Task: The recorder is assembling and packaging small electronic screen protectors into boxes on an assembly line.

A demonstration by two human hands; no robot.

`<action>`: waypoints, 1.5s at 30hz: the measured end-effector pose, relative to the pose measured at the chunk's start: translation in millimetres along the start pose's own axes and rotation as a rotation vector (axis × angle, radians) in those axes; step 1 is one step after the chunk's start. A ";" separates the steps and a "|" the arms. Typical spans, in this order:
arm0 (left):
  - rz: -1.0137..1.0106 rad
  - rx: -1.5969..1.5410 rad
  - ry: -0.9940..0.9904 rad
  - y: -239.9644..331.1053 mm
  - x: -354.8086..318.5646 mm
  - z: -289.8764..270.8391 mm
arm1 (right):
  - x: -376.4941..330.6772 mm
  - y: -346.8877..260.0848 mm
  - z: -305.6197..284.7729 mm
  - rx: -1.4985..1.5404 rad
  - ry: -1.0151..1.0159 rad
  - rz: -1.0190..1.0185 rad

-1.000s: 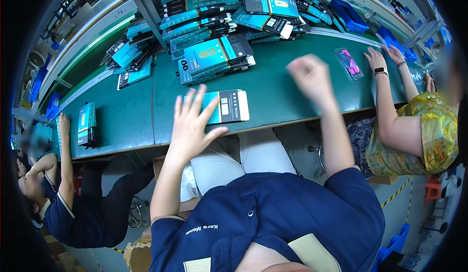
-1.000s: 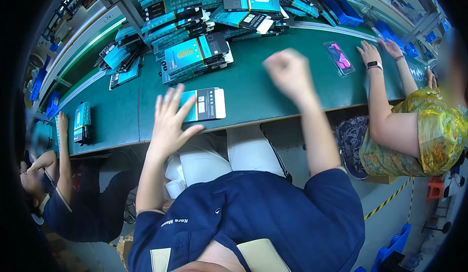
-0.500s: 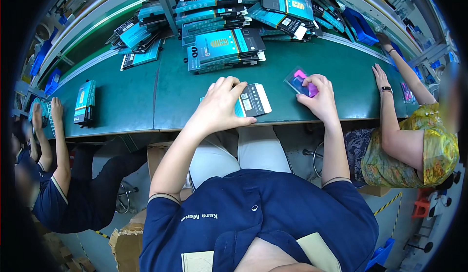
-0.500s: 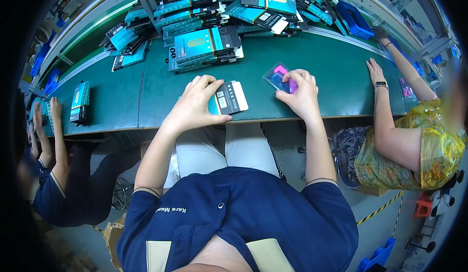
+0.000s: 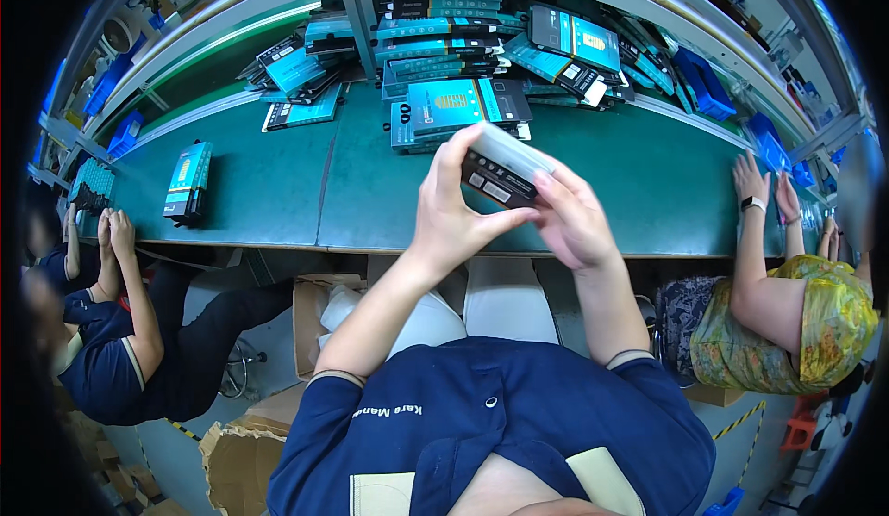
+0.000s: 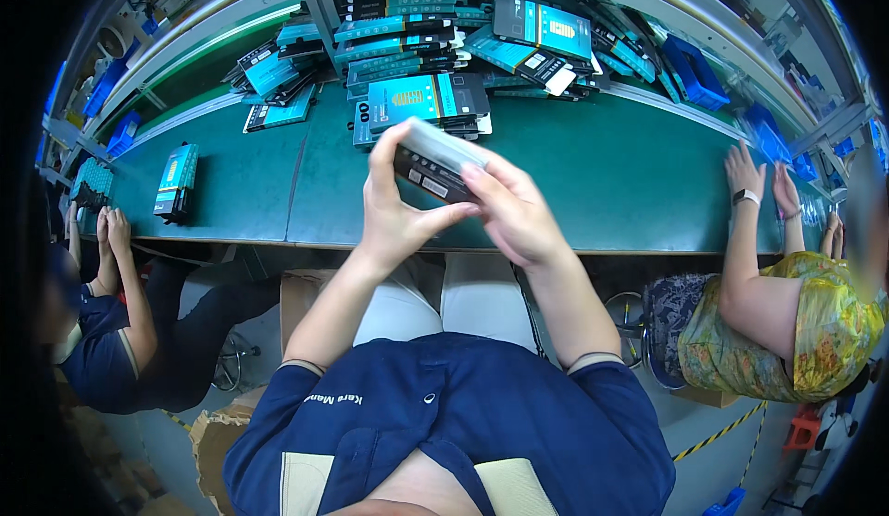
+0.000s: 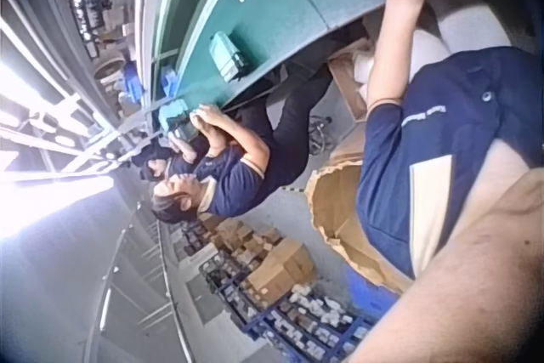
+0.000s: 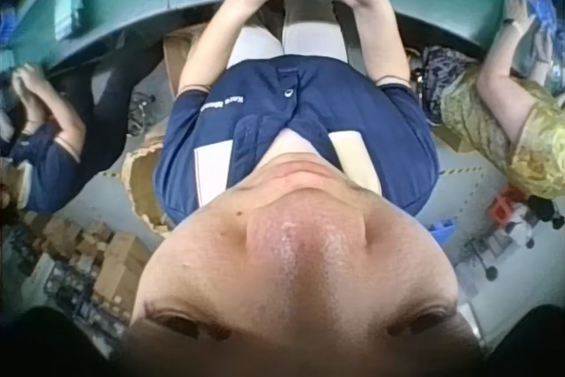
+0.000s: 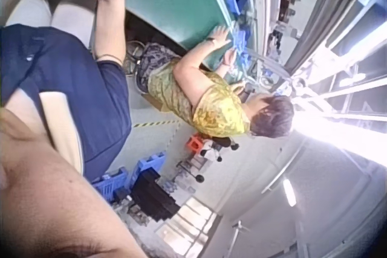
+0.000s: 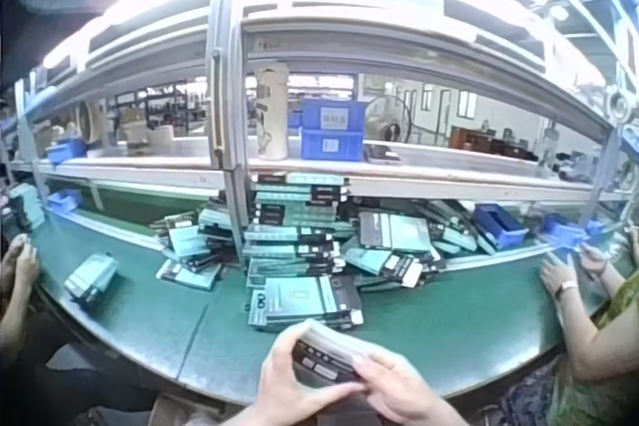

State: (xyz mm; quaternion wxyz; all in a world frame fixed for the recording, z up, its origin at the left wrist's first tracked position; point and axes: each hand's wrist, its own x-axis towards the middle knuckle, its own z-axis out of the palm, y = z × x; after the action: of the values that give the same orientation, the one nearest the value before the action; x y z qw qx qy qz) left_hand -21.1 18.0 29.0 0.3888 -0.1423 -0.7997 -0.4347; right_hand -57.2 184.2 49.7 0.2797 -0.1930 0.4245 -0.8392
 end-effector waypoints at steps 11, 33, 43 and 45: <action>-0.336 -0.823 0.223 7.1 -9.5 -11.4 | 21.7 42.3 24.6 -0.288 0.089 -0.498; -0.709 -0.246 0.386 -56.9 -48.3 -152.7 | 3.8 54.2 -18.2 -1.240 -0.132 -0.644; -0.364 0.517 0.285 -117.3 -36.3 -154.9 | 7.3 64.8 -47.7 -0.795 0.278 -0.372; -0.314 0.447 0.187 -94.5 -28.0 -110.6 | 6.8 63.6 -46.6 -0.777 0.278 -0.367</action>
State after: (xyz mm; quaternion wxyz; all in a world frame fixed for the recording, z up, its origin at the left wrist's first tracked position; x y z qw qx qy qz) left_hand -1.0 -123.0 -11.8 0.4106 0.1132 -0.8486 -0.3138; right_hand -69.1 177.3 -28.3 -0.0265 -0.2409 0.7003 -0.6714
